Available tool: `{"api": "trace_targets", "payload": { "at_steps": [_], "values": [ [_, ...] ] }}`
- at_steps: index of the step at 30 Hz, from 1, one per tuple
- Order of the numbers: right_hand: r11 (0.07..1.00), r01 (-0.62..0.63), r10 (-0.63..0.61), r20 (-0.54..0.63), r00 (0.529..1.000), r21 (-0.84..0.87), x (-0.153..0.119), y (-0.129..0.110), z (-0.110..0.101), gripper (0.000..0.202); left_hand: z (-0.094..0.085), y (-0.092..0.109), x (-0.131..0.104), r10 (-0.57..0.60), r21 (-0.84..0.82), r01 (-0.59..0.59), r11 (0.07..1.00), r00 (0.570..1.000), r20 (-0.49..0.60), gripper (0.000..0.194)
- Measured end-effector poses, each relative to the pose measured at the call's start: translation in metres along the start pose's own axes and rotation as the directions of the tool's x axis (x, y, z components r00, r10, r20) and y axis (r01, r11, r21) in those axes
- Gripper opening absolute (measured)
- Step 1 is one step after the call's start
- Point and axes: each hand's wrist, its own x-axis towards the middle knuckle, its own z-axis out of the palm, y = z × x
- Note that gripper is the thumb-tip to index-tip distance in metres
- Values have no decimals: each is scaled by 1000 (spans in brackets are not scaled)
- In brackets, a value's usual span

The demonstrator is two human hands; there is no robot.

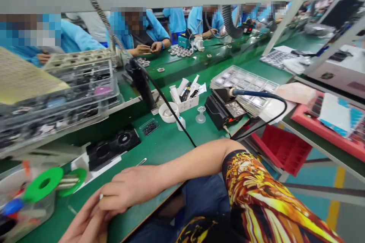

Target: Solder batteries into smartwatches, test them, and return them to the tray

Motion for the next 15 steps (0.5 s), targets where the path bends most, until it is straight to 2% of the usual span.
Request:
{"api": "trace_targets", "payload": {
  "at_steps": [2,5,10,15],
  "values": [
    [1000,29,-29,-26,999,-8,-1,0,1,29,-1,-1,2,2,47,-1,999,1000,-27,58],
    [999,33,-35,-83,996,-29,0,1,4,29,-1,1,4,1,50,-1,999,1000,-9,67],
    [999,40,-37,-98,995,37,-1,4,10,31,11,8,3,37,-124,-29,992,997,65,59],
    [993,22,-7,-130,991,113,-1,2,7,26,21,11,2,127,-243,-77,967,972,197,52]
  ]
}}
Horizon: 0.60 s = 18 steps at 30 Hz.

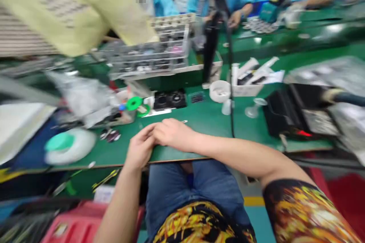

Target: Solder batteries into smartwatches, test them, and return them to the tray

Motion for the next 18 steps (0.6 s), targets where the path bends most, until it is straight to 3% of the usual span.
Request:
{"api": "trace_targets", "payload": {
  "at_steps": [3,10,18],
  "values": [
    [1000,-8,8,12,1000,4,0,4,0,23,1,-2,7,9,-78,-3,997,997,74,51],
    [999,47,-47,32,998,-7,-4,12,2,11,8,-1,11,75,-157,-62,986,994,77,61],
    [994,102,-102,-4,995,-27,-4,22,5,16,0,-8,22,108,-208,-78,975,985,135,73]
  ]
}}
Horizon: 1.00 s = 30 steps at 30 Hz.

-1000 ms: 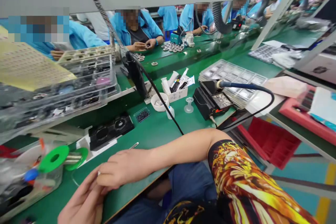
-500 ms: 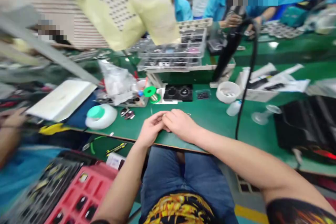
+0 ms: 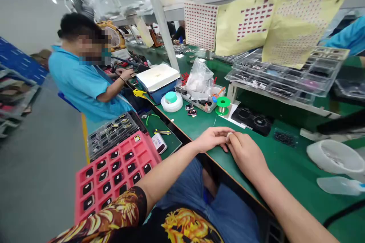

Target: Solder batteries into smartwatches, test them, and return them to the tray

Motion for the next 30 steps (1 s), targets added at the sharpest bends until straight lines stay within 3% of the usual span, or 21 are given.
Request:
{"api": "trace_targets", "payload": {
  "at_steps": [6,12,17,21,30],
  "values": [
    [1000,-24,24,20,1000,-2,-1,-1,-1,13,1,-3,-1,24,-13,-23,1000,1000,19,73],
    [993,-91,91,6,996,75,4,-3,0,13,4,10,-5,44,-6,-44,999,999,1,67],
    [972,-206,188,154,970,115,10,-17,-7,19,9,13,-18,-8,-63,7,998,1000,-6,45],
    [913,-306,261,190,946,269,7,-10,5,18,4,9,-14,67,121,-59,991,995,-70,43],
    [879,-325,286,160,945,349,5,-8,8,12,8,15,-14,39,138,-28,990,997,-73,46]
  ]
}}
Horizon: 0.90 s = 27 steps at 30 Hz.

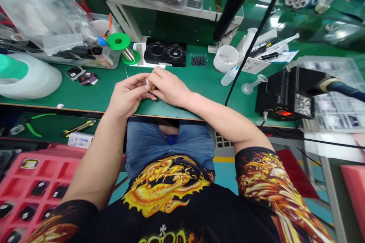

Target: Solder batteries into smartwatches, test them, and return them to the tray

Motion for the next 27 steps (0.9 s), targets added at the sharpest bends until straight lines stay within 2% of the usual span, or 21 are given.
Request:
{"api": "trace_targets", "payload": {
  "at_steps": [6,12,16,18,23,27],
  "values": [
    [999,-1,0,25,1000,42,1,0,-1,15,0,1,0,1,-32,-1,999,1000,-11,44],
    [996,4,-2,-25,1000,88,1,5,0,13,-2,-7,7,-4,-38,2,999,998,-63,40],
    [991,61,-47,-109,993,123,2,-6,-14,10,11,8,-2,-34,-63,27,998,992,-123,38],
    [994,52,-39,-127,991,98,3,-7,-17,7,16,16,-5,-156,-66,149,987,982,-106,30],
    [999,-13,22,-187,982,48,-2,10,-8,20,18,22,1,-172,40,183,982,965,-197,30],
    [997,-82,82,-191,978,10,-16,13,-11,21,29,19,-5,-169,-3,170,985,974,-150,28]
  ]
}}
